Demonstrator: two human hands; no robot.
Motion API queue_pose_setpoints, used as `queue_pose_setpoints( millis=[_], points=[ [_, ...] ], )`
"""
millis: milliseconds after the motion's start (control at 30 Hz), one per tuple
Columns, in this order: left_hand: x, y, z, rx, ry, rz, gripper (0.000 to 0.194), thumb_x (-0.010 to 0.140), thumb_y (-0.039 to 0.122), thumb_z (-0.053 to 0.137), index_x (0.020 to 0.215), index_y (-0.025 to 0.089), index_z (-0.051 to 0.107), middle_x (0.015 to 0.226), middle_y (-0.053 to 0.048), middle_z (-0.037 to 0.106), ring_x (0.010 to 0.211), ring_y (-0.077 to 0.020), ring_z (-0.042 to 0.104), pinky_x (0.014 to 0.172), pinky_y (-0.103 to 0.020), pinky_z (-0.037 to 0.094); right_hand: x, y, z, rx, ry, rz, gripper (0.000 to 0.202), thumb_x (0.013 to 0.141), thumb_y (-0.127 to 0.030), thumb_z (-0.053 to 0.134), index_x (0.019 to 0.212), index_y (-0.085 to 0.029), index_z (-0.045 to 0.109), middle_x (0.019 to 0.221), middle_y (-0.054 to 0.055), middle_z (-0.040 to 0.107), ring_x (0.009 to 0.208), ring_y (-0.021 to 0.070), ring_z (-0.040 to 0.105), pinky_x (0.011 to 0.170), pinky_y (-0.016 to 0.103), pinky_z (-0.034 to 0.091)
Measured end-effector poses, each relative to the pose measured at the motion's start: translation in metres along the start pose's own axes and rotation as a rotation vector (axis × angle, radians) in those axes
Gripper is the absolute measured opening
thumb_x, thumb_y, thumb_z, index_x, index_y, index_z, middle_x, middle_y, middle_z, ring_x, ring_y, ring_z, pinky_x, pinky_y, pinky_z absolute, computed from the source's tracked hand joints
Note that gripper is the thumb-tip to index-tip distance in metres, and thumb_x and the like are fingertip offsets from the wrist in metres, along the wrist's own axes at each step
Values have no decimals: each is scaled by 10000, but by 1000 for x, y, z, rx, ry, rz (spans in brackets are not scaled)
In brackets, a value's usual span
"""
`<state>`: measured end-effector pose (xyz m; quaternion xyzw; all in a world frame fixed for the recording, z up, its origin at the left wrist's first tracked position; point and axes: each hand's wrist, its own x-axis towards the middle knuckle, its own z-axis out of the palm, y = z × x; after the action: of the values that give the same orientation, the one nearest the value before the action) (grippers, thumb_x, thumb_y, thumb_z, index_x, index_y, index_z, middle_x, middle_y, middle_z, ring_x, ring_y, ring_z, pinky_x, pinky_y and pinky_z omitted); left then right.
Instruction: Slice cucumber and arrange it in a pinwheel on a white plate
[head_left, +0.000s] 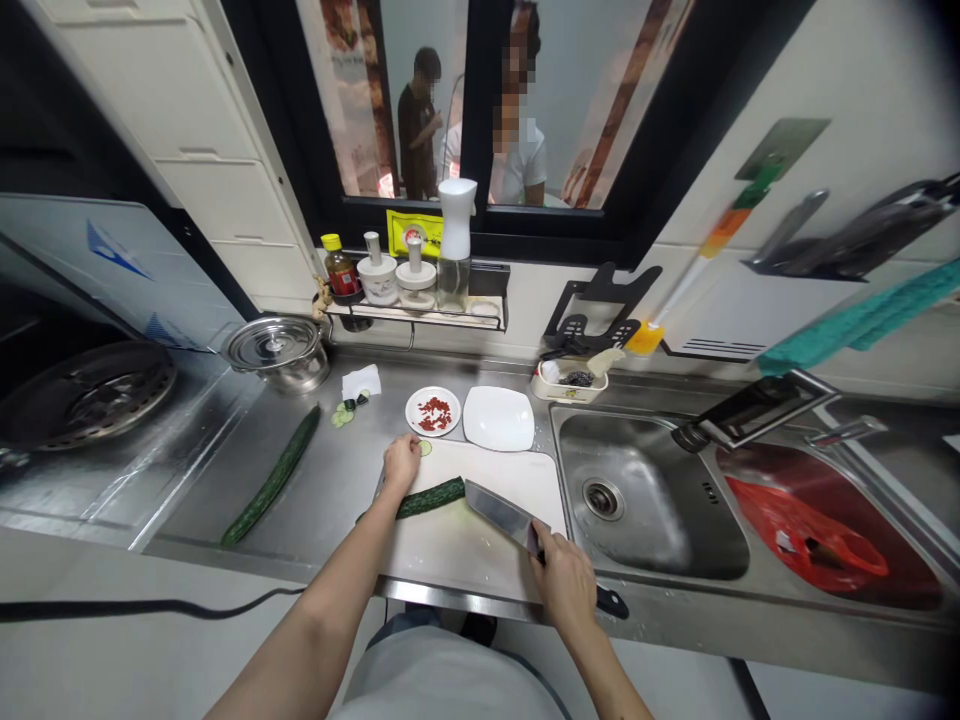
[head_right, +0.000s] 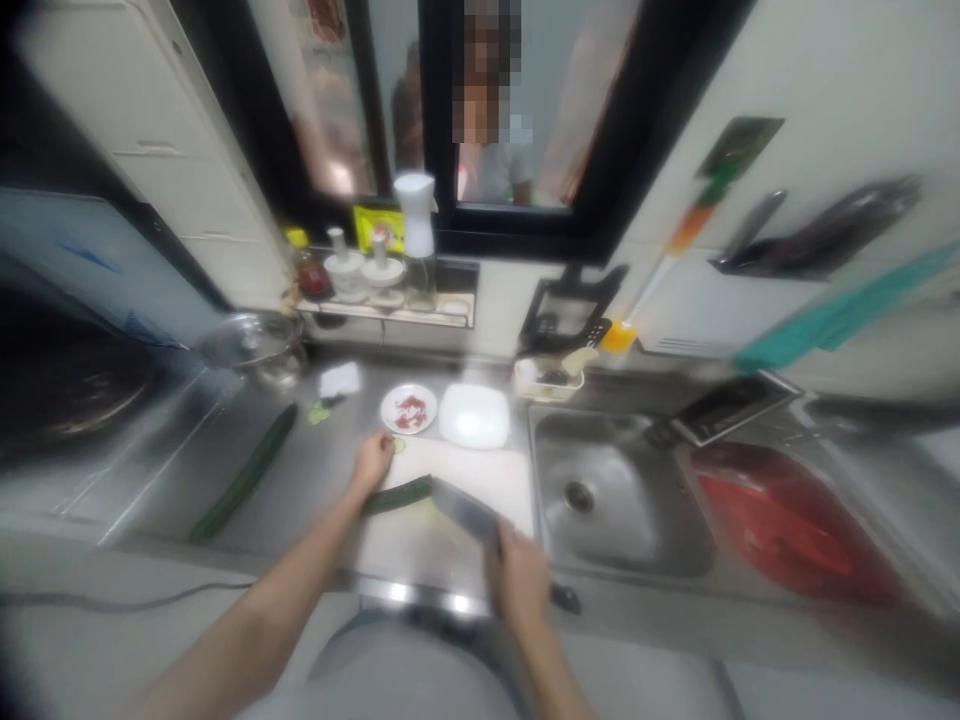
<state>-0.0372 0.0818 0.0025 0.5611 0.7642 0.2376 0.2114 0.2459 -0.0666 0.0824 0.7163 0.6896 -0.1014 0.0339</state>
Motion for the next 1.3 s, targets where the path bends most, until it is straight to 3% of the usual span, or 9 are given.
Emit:
queue_pose_setpoints(
  millis=[233, 400, 500, 667, 933, 1300],
  points=[
    [-1, 1, -2, 2, 8, -1, 211, 819, 198, 529, 943, 181, 699, 975, -93, 707, 923, -205, 632, 828, -287, 432, 2, -4, -5, 123, -29, 44, 383, 871, -239, 463, 1230, -247, 596, 1044, 61, 698, 922, 182, 630, 775, 248, 403],
    [-14, -4, -6, -104, 110, -6, 228, 829, 229, 529, 996, 195, 680, 936, -58, 698, 854, -182, 623, 806, -283, 451, 8, -7, -4, 301, -107, 142, 357, 932, -339, 369, 1161, -252, 629, 989, 41, 720, 879, 171, 652, 688, 224, 399],
    [-32, -1, -6, -133, 88, 144, 216, 839, 252, 533, 984, 200, 684, 922, -52, 688, 864, -192, 608, 835, -315, 455, 15, -15, -7, 346, -136, 97, 356, 952, -306, 330, 1077, -206, 647, 945, 59, 721, 876, 165, 649, 680, 212, 383],
    [-67, 14, -3, -103, -111, 453, 204, 871, 330, 542, 956, 237, 702, 971, -57, 680, 967, -219, 580, 900, -362, 430, 26, -37, -15, 249, -234, 13, 338, 965, -285, 319, 1052, -169, 625, 966, 89, 710, 895, 174, 641, 686, 226, 363],
    [-79, 16, 4, -35, -167, 567, 223, 894, 336, 538, 1025, 267, 705, 962, -47, 664, 945, -198, 567, 870, -346, 423, 34, -63, -10, 175, -252, -57, 320, 967, -257, 285, 1066, -161, 574, 953, 109, 691, 887, 186, 638, 708, 259, 369],
    [-79, 7, 14, -68, -103, 661, 231, 908, 304, 531, 1058, 260, 701, 936, -46, 644, 906, -181, 562, 833, -324, 450, 36, -72, -6, 186, -245, -75, 308, 958, -220, 292, 1045, -152, 580, 946, 123, 691, 882, 207, 645, 692, 270, 379]
  ],
)
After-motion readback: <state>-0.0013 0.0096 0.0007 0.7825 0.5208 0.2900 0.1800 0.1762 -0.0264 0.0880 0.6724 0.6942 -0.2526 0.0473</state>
